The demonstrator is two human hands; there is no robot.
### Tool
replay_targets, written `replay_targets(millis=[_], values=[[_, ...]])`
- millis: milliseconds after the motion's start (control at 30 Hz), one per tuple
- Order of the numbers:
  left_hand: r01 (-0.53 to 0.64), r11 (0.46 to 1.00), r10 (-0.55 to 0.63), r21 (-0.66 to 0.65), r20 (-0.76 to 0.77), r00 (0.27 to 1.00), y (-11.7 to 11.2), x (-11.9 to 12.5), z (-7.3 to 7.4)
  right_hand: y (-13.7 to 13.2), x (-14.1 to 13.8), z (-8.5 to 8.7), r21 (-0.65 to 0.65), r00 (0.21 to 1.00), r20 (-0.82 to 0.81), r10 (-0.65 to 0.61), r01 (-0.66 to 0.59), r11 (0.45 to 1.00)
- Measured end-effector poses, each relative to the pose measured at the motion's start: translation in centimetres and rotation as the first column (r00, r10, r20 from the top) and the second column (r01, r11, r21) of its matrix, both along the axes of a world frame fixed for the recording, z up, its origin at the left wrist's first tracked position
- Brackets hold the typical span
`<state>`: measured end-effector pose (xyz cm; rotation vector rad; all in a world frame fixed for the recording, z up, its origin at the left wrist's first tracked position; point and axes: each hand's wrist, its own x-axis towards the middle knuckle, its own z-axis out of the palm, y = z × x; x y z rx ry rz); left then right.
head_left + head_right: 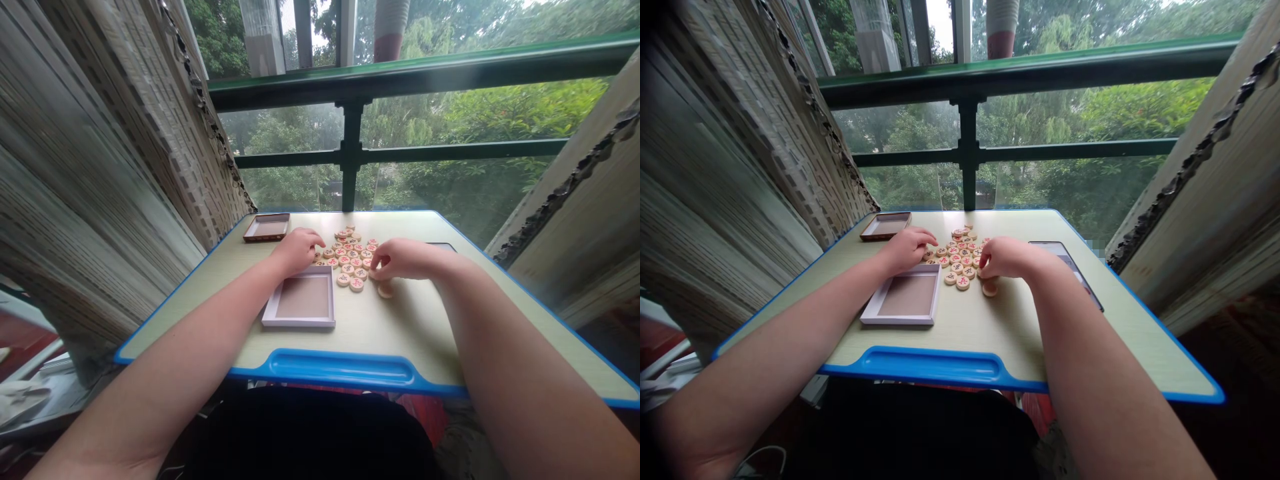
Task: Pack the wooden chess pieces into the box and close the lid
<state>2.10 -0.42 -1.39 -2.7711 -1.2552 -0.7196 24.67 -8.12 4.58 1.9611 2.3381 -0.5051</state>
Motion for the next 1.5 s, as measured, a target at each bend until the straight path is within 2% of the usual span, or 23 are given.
replay_targets(millis=[133, 233, 467, 567, 733, 900, 1167, 1367, 1500], values=[[0.005, 1.000, -0.005, 0.008, 0.007, 1.000, 0.0, -0.1, 0.1, 0.2, 0.2, 0.1, -0.057, 0.996, -0.089, -0.017, 0.012, 0.998], [0.002, 1.000, -0.002, -0.005, 0.002, 1.000, -0.2, 0.0, 0.2, 0.1, 0.0, 0.2, -0.078, 0.995, -0.098, -0.031, 0.024, 0.997], [0.019, 0.997, -0.013, -0.072, 0.079, 0.997, -1.0, 0.6, 0.8, 0.0, -0.1, 0.2, 0.009, 0.996, 0.083, -0.042, 0.042, 0.999], [0.016, 0.998, -0.010, -0.068, 0.083, 0.996, -1.0, 0.6, 0.8, -0.2, 0.2, 0.5, 0.033, 0.995, 0.079, -0.060, 0.058, 0.998], [0.020, 0.998, -0.016, -0.056, 0.076, 0.997, -0.9, 0.4, 0.6, -1.6, 0.1, 1.2, -0.146, 0.998, 0.061, 0.017, -0.008, 0.989], [0.024, 0.998, -0.021, -0.059, 0.046, 0.999, -0.8, 0.3, 0.7, -2.3, -0.7, 1.2, -0.157, 0.985, 0.173, -0.009, 0.036, 0.987], [0.022, 0.998, -0.021, -0.051, 0.025, 0.999, -0.7, 0.1, 0.6, -1.3, -0.3, 1.0, -0.206, 0.999, -0.031, 0.015, -0.021, 0.978], [0.034, 0.998, -0.034, -0.056, 0.007, 0.999, -0.5, 0.2, 0.4, -1.5, -1.0, 1.4, -0.185, 0.996, 0.083, -0.025, 0.040, 0.982], [0.020, 0.996, -0.020, -0.085, 0.002, 1.000, -0.7, 0.4, 0.5, -1.2, -0.9, 1.1, -0.156, 0.997, 0.057, -0.058, 0.067, 0.986]])
